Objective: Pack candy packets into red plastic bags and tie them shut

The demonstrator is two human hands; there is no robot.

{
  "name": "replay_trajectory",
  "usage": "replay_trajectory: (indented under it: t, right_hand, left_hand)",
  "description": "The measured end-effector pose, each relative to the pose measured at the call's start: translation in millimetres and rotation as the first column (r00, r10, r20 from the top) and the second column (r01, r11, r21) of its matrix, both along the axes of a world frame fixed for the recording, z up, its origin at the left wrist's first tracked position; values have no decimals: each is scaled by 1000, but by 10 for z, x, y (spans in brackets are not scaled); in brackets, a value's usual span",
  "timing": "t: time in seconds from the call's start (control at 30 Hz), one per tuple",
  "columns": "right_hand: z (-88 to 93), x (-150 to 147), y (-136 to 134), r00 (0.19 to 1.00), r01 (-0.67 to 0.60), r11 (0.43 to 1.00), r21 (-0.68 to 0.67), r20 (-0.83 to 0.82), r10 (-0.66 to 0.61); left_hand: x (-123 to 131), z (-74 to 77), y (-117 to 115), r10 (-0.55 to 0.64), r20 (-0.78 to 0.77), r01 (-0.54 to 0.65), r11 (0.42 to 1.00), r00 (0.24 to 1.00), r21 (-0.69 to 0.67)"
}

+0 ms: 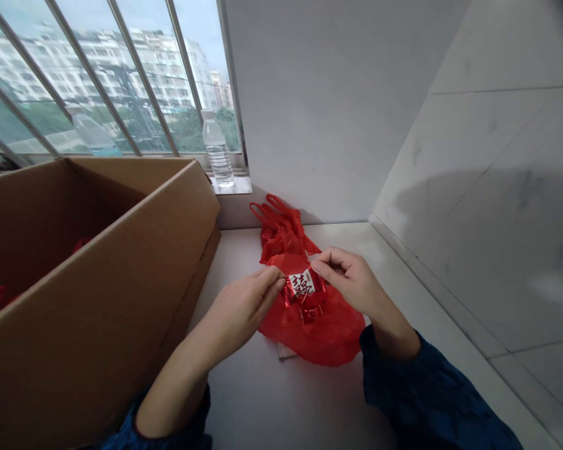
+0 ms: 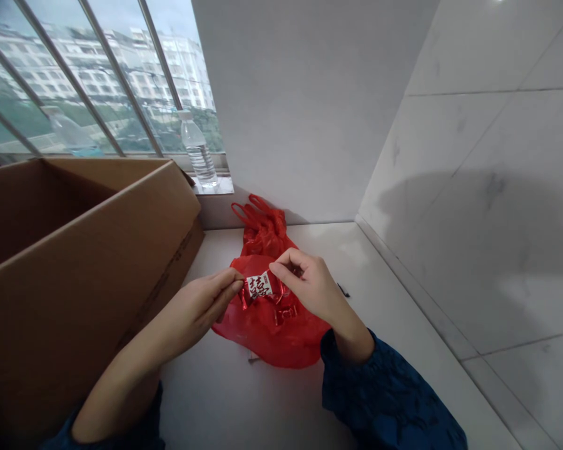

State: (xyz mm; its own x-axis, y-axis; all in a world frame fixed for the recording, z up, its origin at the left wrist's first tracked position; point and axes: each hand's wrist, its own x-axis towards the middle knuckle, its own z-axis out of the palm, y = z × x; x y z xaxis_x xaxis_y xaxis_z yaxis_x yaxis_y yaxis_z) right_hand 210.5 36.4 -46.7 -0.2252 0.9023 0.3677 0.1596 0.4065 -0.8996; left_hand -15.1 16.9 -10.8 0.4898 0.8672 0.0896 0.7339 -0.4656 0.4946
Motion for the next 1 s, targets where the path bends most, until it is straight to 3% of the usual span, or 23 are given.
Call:
replay_trajectory:
  t: [0.17, 0.33, 0.8, 1.0]
  right_hand:
    - [27, -6, -20, 999, 36, 998, 48, 18, -37]
    - [61, -16, -32, 998, 18, 996, 92, 53, -23]
    - [87, -19, -46, 996, 67, 981, 181, 49, -77]
    - [104, -25, -85, 991, 104, 974, 203, 57, -118]
  left_hand:
    - [15, 48, -18, 21, 95, -17, 999, 995, -43]
    - [2, 49, -9, 45, 168, -46, 999, 985, 2]
    - [8, 26, -21, 38, 202, -59, 994, 979, 98]
    - [-14, 4, -6, -38, 188, 9, 988, 981, 152]
